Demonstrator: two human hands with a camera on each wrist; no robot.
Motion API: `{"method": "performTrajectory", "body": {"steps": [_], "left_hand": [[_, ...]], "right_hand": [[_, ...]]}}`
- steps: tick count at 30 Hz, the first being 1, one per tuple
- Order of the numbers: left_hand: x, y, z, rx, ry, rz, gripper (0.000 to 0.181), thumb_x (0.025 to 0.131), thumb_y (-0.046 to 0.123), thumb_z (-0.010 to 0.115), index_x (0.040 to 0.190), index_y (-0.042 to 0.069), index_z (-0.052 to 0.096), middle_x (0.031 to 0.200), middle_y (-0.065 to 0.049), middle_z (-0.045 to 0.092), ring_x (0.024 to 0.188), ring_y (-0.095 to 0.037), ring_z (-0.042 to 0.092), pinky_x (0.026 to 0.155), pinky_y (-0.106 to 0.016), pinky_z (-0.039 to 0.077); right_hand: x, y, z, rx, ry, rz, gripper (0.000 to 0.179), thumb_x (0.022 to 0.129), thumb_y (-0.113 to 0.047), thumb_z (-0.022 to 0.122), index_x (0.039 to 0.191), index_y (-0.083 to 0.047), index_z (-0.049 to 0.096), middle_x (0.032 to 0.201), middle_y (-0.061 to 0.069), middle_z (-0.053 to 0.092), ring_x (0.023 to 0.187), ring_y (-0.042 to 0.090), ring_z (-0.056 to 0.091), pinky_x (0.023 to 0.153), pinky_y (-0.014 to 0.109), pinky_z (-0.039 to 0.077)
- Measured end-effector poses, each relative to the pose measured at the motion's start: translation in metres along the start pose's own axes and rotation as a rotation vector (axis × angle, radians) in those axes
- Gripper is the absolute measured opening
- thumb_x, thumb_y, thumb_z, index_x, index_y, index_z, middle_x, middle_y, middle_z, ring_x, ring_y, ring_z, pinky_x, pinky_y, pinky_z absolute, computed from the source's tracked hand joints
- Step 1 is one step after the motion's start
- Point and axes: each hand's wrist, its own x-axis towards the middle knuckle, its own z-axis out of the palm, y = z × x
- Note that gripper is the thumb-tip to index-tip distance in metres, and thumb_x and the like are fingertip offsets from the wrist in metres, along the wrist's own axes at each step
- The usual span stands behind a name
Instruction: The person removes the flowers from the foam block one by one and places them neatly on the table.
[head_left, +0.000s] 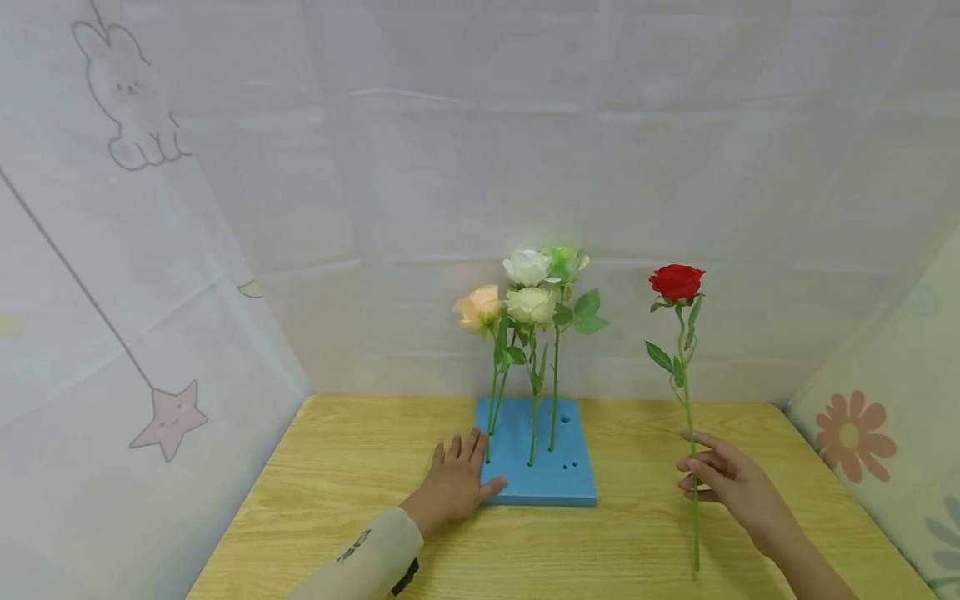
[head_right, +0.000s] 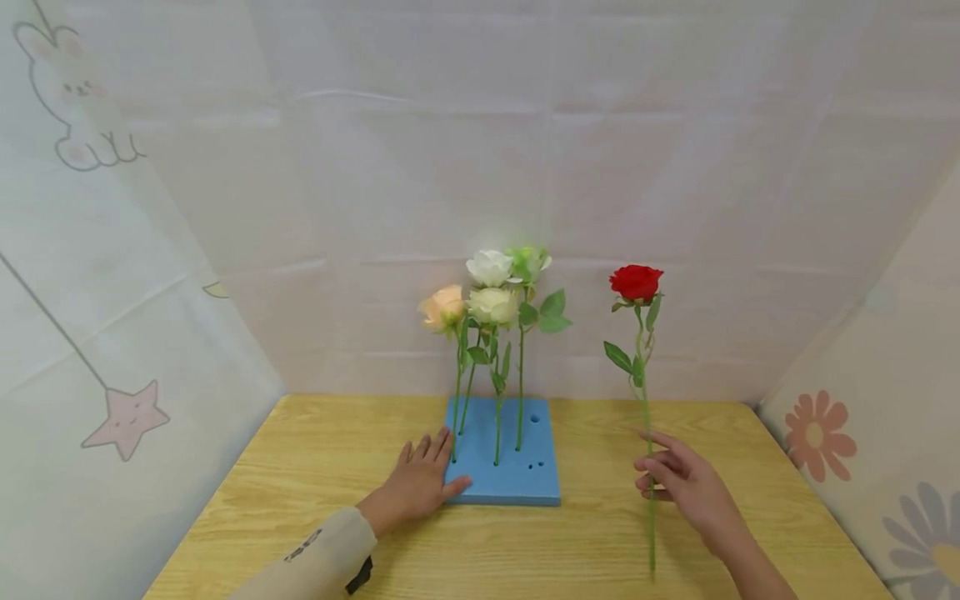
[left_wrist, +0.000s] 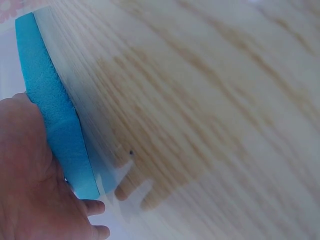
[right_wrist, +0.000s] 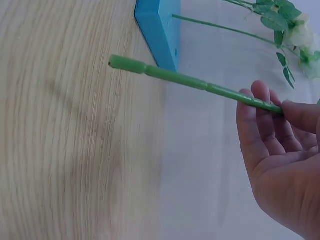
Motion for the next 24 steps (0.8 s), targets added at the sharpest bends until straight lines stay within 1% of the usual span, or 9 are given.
{"method": "performTrajectory", "body": {"steps": [4,8,14,16,18,21,22,24], "left_hand": [[-0.002,0.002,-0.002,0.009,0.007,0.004,0.091,0.100,0.072,0.032,0.164,0.011,0.014,0.170,-0.011,0.011,0.152,-0.044,0.020,0.118,-0.067,0.016],[-0.003,0.002,-0.002,0.008,0.008,0.004,0.091,0.100,0.072,0.033,0.164,0.010,0.014,0.170,-0.012,0.011,0.152,-0.044,0.020,0.118,-0.067,0.016],[-0.001,0.000,0.002,-0.001,0.003,-0.010,0.092,0.099,0.073,0.032,0.165,0.012,0.013,0.170,-0.010,0.009,0.153,-0.043,0.018,0.118,-0.067,0.015],[0.000,-0.001,0.003,0.003,0.003,-0.012,0.092,0.099,0.074,0.030,0.165,0.012,0.012,0.171,-0.010,0.008,0.153,-0.043,0.018,0.118,-0.067,0.015],[0.001,-0.002,0.004,0.008,0.002,-0.013,0.093,0.099,0.075,0.030,0.165,0.012,0.012,0.171,-0.009,0.008,0.153,-0.043,0.018,0.118,-0.067,0.015],[0.002,-0.002,0.005,0.011,0.004,-0.013,0.093,0.098,0.075,0.029,0.165,0.013,0.011,0.171,-0.009,0.008,0.153,-0.043,0.019,0.118,-0.067,0.015],[0.002,-0.003,0.006,0.008,0.006,-0.012,0.093,0.098,0.075,0.029,0.165,0.013,0.012,0.171,-0.009,0.008,0.153,-0.043,0.019,0.118,-0.067,0.015],[0.002,-0.002,0.005,0.005,0.007,-0.010,0.093,0.098,0.075,0.029,0.165,0.013,0.012,0.171,-0.009,0.008,0.153,-0.043,0.019,0.118,-0.067,0.014]], "right_hand": [[-0.004,0.003,-0.012,0.014,-0.029,0.037,0.057,0.107,-0.023,0.054,0.156,-0.003,0.034,0.110,0.000,0.069,0.094,0.022,0.071,0.082,0.040,0.060],[-0.009,0.007,-0.022,0.021,-0.061,0.064,0.057,0.107,-0.021,0.053,0.155,0.000,0.032,0.110,-0.003,0.069,0.096,0.022,0.071,0.082,0.038,0.060],[-0.015,0.015,-0.041,0.004,-0.127,0.074,0.050,0.109,-0.019,0.049,0.156,-0.009,0.037,0.112,-0.007,0.069,0.099,0.019,0.071,0.082,0.036,0.060],[-0.017,0.018,-0.048,0.003,-0.152,0.079,0.048,0.110,-0.019,0.048,0.157,-0.015,0.038,0.112,-0.007,0.068,0.100,0.020,0.071,0.082,0.036,0.060],[-0.019,0.023,-0.054,0.011,-0.168,0.098,0.045,0.110,-0.020,0.048,0.154,-0.025,0.042,0.112,-0.007,0.069,0.100,0.020,0.071,0.082,0.037,0.059],[-0.022,0.030,-0.065,0.030,-0.188,0.139,0.041,0.110,-0.021,0.048,0.145,-0.043,0.048,0.112,-0.008,0.069,0.101,0.019,0.070,0.084,0.038,0.059],[-0.023,0.033,-0.069,0.040,-0.192,0.154,0.040,0.110,-0.021,0.048,0.140,-0.047,0.049,0.112,-0.009,0.069,0.101,0.020,0.070,0.084,0.038,0.059],[-0.025,0.037,-0.076,0.048,-0.195,0.177,0.040,0.110,-0.022,0.048,0.135,-0.053,0.050,0.113,-0.010,0.069,0.102,0.019,0.070,0.084,0.038,0.059]]}}
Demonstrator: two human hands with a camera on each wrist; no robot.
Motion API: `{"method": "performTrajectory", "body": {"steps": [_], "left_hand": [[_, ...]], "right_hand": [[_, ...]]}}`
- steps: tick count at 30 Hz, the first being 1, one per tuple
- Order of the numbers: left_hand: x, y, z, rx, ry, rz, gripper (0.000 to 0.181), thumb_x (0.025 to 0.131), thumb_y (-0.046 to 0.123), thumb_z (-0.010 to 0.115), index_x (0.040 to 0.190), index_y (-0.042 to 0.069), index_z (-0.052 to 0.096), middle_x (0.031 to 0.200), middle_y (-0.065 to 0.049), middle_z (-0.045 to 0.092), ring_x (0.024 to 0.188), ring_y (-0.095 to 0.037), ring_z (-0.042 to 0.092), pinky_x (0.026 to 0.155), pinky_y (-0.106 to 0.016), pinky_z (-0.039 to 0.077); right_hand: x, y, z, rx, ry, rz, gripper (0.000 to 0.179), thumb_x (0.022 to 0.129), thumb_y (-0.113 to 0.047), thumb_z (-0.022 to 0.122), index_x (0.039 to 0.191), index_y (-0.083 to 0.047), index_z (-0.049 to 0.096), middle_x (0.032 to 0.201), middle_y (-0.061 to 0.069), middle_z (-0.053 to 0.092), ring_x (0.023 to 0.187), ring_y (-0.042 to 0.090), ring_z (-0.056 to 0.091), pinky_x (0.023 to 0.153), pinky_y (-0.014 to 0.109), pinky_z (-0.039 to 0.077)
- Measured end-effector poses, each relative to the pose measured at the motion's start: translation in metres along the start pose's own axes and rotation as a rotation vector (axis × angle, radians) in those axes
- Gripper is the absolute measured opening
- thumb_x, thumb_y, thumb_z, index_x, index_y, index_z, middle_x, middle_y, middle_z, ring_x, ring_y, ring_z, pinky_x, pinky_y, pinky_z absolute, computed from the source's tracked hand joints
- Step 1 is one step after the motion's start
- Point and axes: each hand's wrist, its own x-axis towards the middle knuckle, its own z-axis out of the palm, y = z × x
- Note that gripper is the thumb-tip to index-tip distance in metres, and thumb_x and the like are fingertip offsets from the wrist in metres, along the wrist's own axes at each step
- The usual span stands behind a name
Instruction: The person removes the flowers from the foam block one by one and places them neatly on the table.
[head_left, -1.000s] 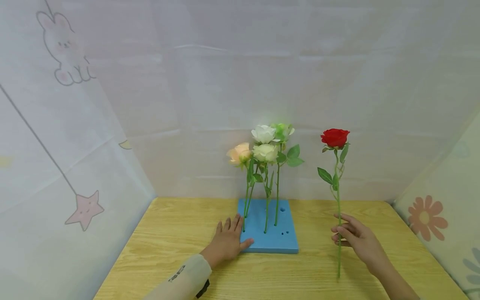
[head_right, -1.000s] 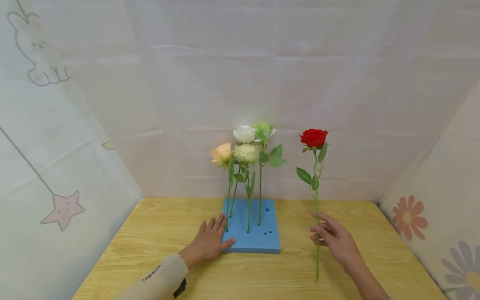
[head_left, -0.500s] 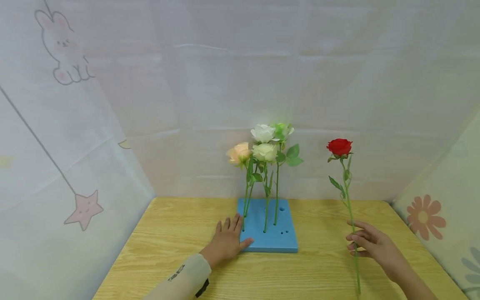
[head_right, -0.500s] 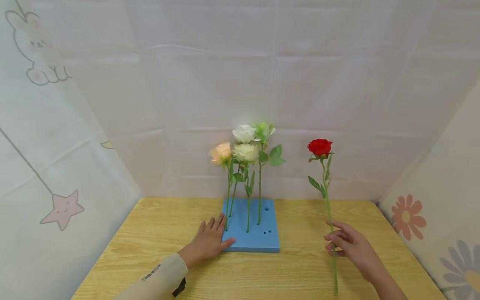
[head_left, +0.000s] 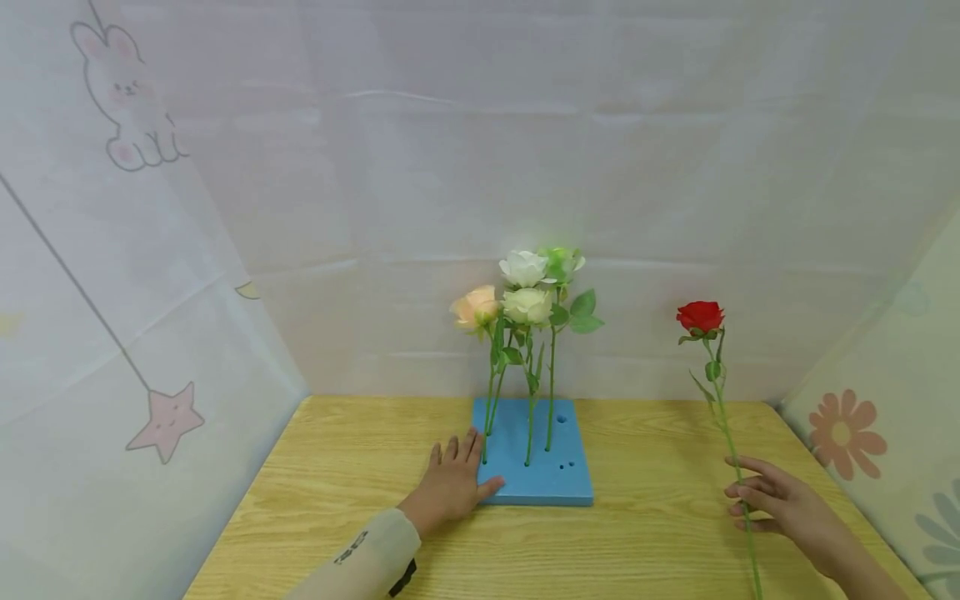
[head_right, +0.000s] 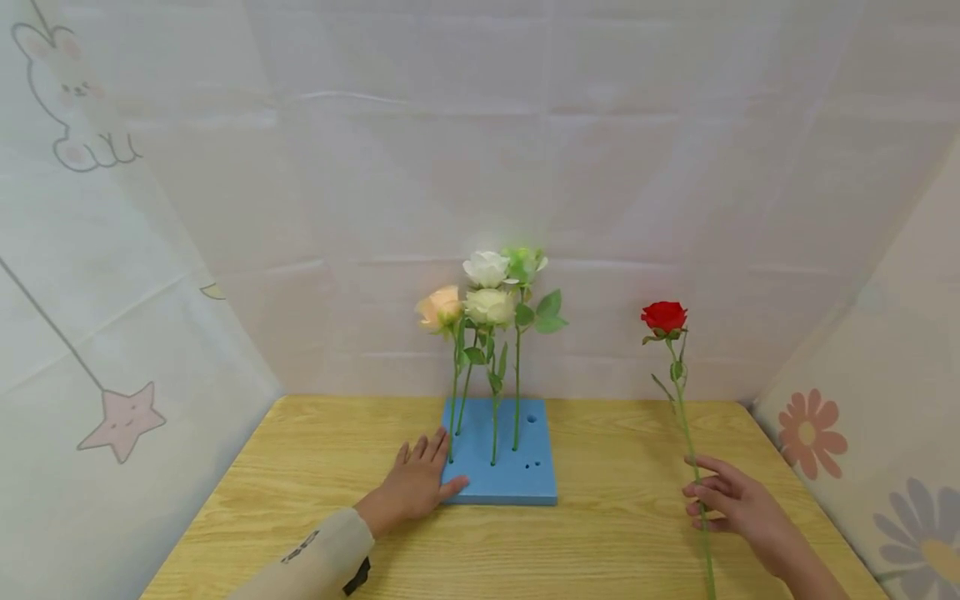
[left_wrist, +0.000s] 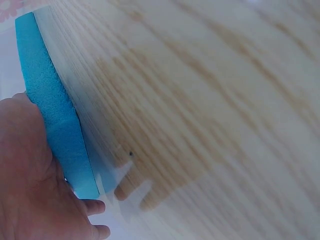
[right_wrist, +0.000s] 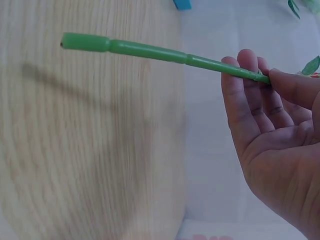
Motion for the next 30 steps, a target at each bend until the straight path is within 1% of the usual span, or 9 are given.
{"method": "performTrajectory", "body": {"steps": [10,13,18,19,21,23,26,28,30], "left_hand": [[-0.002,0.001,-0.003,-0.004,-0.013,-0.001,0.093,0.098,0.075,0.030,0.165,0.012,0.012,0.171,-0.009,0.008,0.153,-0.043,0.017,0.118,-0.067,0.014],[-0.002,0.001,-0.004,-0.006,-0.007,0.000,0.093,0.099,0.074,0.031,0.165,0.012,0.012,0.171,-0.009,0.008,0.153,-0.043,0.018,0.118,-0.067,0.014],[-0.001,0.000,-0.003,0.000,-0.008,-0.005,0.093,0.098,0.075,0.030,0.165,0.012,0.012,0.171,-0.009,0.009,0.153,-0.043,0.018,0.118,-0.067,0.014],[-0.001,0.000,-0.003,-0.002,-0.009,-0.006,0.093,0.098,0.075,0.030,0.165,0.012,0.012,0.171,-0.009,0.008,0.153,-0.043,0.018,0.118,-0.067,0.014],[-0.001,0.000,-0.002,0.000,-0.012,-0.005,0.093,0.098,0.075,0.029,0.165,0.013,0.012,0.171,-0.009,0.008,0.153,-0.043,0.018,0.118,-0.067,0.014],[-0.001,0.001,-0.002,0.001,-0.012,-0.003,0.093,0.098,0.076,0.028,0.165,0.012,0.012,0.171,-0.009,0.008,0.153,-0.043,0.018,0.118,-0.067,0.014],[-0.002,0.001,-0.002,0.003,-0.016,-0.002,0.094,0.098,0.076,0.028,0.165,0.012,0.012,0.171,-0.009,0.008,0.153,-0.043,0.018,0.118,-0.067,0.015],[-0.002,0.001,-0.001,-0.002,-0.016,-0.002,0.094,0.098,0.076,0.028,0.165,0.012,0.012,0.171,-0.009,0.008,0.153,-0.043,0.018,0.118,-0.067,0.015],[-0.002,0.001,-0.001,-0.006,-0.014,-0.001,0.093,0.098,0.076,0.028,0.165,0.012,0.012,0.171,-0.009,0.008,0.153,-0.043,0.018,0.118,-0.067,0.014]], "right_hand": [[-0.014,0.015,-0.027,0.019,-0.075,0.073,0.042,0.111,-0.019,0.043,0.126,-0.059,0.050,0.117,-0.011,0.068,0.105,0.020,0.069,0.085,0.036,0.057],[-0.016,0.019,-0.034,0.059,-0.102,0.092,0.043,0.112,-0.018,0.041,0.123,-0.058,0.052,0.118,-0.011,0.068,0.105,0.020,0.069,0.087,0.038,0.058],[-0.019,0.025,-0.046,0.118,-0.141,0.101,0.045,0.112,-0.016,0.039,0.125,-0.056,0.054,0.121,-0.009,0.069,0.107,0.023,0.068,0.090,0.042,0.057],[-0.020,0.027,-0.049,0.107,-0.136,0.108,0.044,0.112,-0.016,0.039,0.125,-0.056,0.054,0.121,-0.009,0.068,0.107,0.023,0.068,0.090,0.042,0.057],[-0.023,0.030,-0.053,0.087,-0.122,0.117,0.040,0.112,-0.017,0.041,0.132,-0.050,0.053,0.123,-0.006,0.068,0.107,0.025,0.068,0.089,0.043,0.058],[-0.025,0.034,-0.056,0.060,-0.102,0.138,0.038,0.111,-0.019,0.043,0.133,-0.049,0.052,0.125,-0.003,0.068,0.107,0.023,0.069,0.088,0.042,0.058],[-0.028,0.040,-0.062,0.039,-0.099,0.150,0.039,0.111,-0.019,0.042,0.132,-0.051,0.052,0.128,0.004,0.067,0.108,0.018,0.069,0.087,0.044,0.058],[-0.028,0.045,-0.066,0.025,-0.099,0.163,0.040,0.112,-0.020,0.042,0.128,-0.054,0.052,0.130,0.007,0.066,0.109,0.014,0.069,0.087,0.046,0.058],[-0.028,0.050,-0.070,0.020,-0.105,0.165,0.039,0.112,-0.019,0.041,0.133,-0.049,0.053,0.132,0.011,0.065,0.110,0.016,0.068,0.088,0.048,0.057]]}}
